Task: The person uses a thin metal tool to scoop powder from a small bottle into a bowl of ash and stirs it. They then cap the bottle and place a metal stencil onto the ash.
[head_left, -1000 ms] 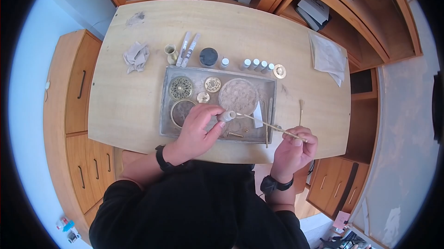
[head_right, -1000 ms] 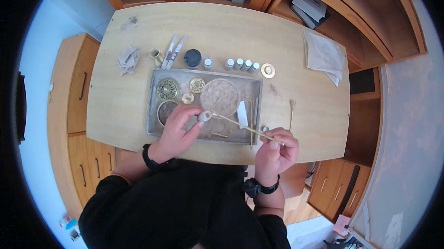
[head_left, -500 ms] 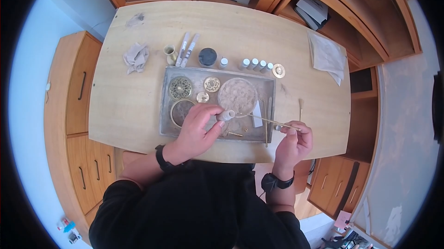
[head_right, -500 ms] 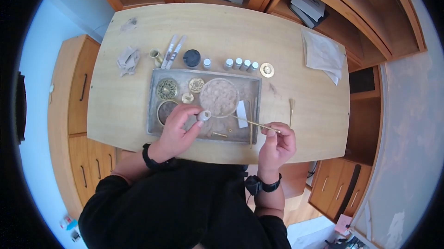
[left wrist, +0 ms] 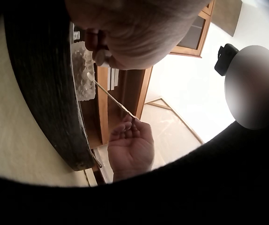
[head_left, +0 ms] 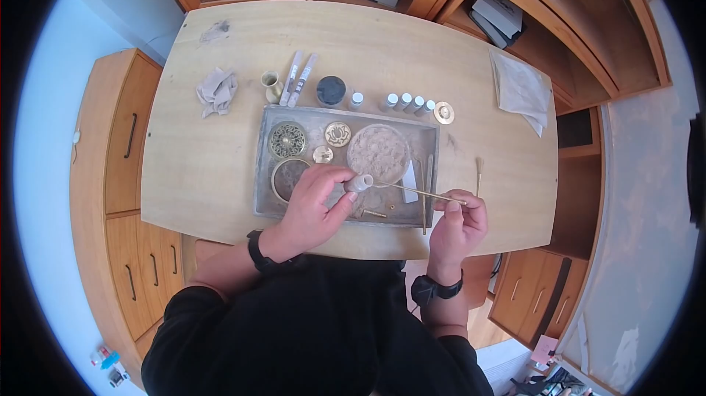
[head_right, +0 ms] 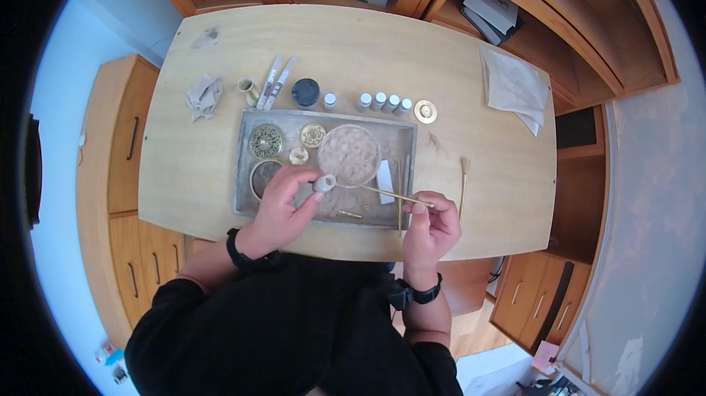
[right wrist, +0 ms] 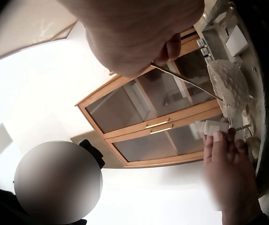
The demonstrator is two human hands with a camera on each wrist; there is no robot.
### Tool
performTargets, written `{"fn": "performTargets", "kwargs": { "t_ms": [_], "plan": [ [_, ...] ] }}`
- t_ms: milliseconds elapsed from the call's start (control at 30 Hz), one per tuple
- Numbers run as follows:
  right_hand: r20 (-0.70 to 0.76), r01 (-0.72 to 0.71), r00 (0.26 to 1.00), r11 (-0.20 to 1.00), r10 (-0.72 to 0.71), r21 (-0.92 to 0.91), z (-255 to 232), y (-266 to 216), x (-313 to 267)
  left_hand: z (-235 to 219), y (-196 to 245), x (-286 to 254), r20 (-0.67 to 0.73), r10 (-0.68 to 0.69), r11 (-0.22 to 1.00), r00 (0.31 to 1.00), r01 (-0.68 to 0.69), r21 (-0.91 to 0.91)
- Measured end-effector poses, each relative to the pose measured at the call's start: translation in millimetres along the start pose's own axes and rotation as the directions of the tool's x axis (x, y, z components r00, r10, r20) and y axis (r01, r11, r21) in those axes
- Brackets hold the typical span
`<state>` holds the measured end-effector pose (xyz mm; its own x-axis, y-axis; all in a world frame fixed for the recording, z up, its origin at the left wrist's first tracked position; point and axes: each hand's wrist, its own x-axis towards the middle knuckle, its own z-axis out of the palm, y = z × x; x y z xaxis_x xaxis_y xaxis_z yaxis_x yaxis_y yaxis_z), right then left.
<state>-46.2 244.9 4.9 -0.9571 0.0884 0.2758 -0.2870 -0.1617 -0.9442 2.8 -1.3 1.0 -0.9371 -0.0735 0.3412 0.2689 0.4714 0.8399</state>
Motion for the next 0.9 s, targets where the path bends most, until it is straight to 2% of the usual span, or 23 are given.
{"fn": "performTargets", "kwargs": {
  "t_ms": [133, 233, 433, 533, 733, 900],
  "plan": [
    [-0.028, -0.041, 0.999, 0.999, 0.041, 0.013, 4, 3, 1, 0, 0, -1, -0.004, -0.004, 1.000, 1.000, 0.004, -0.004],
    [-0.053, -0.164, 0.985, 0.986, 0.166, 0.041, 6, 3, 3, 0, 0, 0, -0.012, 0.000, 1.000, 1.000, 0.000, -0.006],
    [-0.082, -0.174, 0.980, 0.982, 0.180, 0.077, 4, 12, 4, 1, 0, -1, -0.033, -0.003, 1.000, 0.999, 0.003, 0.007],
    [-0.125, -0.168, 0.974, 0.970, 0.191, 0.177, 4, 11, 7, 2, -1, -2, -0.034, -0.017, 1.000, 0.999, 0.017, -0.001],
    [-0.140, -0.071, 0.983, 0.955, 0.116, 0.288, -1, 1, 10, 2, 0, -1, -0.034, -0.016, 1.000, 0.999, 0.016, -0.006],
    [-0.078, -0.018, 0.996, 0.962, 0.041, 0.271, 4, -12, 9, 1, 0, 0, -0.024, -0.019, 1.000, 1.000, 0.019, -0.007]
  ]
}}
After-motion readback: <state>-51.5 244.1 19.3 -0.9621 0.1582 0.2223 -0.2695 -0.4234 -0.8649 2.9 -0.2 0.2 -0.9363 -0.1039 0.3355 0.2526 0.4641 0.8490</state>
